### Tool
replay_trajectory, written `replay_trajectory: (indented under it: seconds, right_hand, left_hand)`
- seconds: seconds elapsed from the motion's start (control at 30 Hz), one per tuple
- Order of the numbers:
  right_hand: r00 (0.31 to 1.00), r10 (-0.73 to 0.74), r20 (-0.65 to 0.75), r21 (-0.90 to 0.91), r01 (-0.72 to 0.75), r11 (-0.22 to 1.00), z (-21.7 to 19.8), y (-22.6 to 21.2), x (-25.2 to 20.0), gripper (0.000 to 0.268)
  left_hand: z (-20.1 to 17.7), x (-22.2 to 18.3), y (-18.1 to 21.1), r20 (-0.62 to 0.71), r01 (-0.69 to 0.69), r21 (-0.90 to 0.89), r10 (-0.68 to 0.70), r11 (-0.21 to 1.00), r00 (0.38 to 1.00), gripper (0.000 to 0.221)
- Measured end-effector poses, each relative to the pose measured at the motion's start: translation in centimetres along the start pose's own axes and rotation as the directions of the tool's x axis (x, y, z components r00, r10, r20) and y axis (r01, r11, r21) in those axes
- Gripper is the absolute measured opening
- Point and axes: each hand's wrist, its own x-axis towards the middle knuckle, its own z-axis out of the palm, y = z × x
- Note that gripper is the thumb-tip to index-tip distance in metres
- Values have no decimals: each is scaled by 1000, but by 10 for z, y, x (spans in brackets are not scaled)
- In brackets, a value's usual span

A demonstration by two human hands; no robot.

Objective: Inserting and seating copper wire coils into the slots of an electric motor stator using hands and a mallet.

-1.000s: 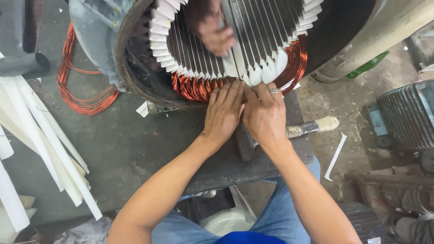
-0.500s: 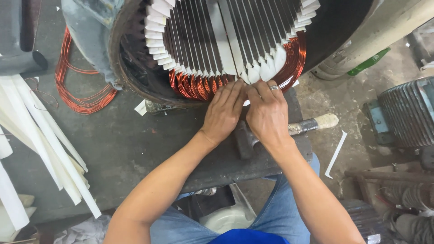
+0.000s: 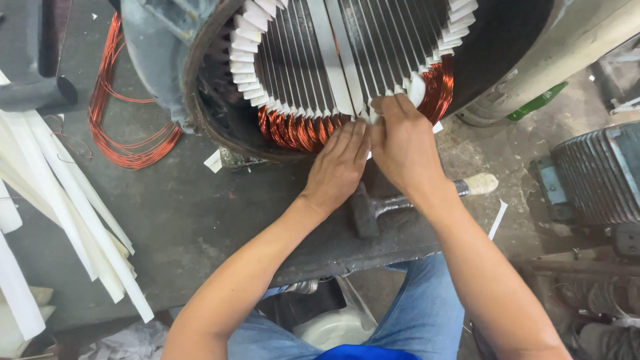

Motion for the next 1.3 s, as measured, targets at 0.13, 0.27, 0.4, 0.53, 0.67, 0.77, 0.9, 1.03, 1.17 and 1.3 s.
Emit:
replay_trajectory:
  seconds: [0.13,0.27,0.4,0.53,0.67,0.77,0.9,1.03,1.17,1.3]
  right_hand:
    - [985,153,75,-135,-142,981,39,22,36,34]
    - [926,279,253,-364,-176,914,37,3,75,43]
    - [928,231,293,-298,-141,944,37,-1,78,35]
    - [995,11,100,80,-19,997,-8,12,76,14]
    - [994,-23,107,-216,46,975,-16,9,78,20]
    - [896,84,436,-244,28,969,-20,-23,68,32]
    - [803,71,592,-280,122,952,-11,-24,76,47]
    - [896,-54,440,-240,175,955,16,7,68,24]
    - [979,-119,163,-239,156,958,-28,-10,42,28]
    - [880,362,307,141,-418,897,-148,-17,-91,34]
  left_hand:
    - [7,1,-1,4,-16,14,16,1000,1000,25]
    - [4,7,5,108,54,-24,-51,998,993,31]
    - [19,-2,6,-4,-18,12,18,1000,1000,27]
    - [-7,7,14,110,-13,216,-12,976,994,35]
    - [7,4,11,126,12,196,-38,981,991,39]
    - [24,0,10,-90,8,66,-2,998,996,33]
    - [7,5,10,-88,-11,49,15,999,996,27]
    - [21,-2,11,-109,8,11,-7,1000,994,26]
    - [8,2,10,-156,39,82,-25,996,987,31]
    - [12,-7,7,188,92,7,-92,996,978,50]
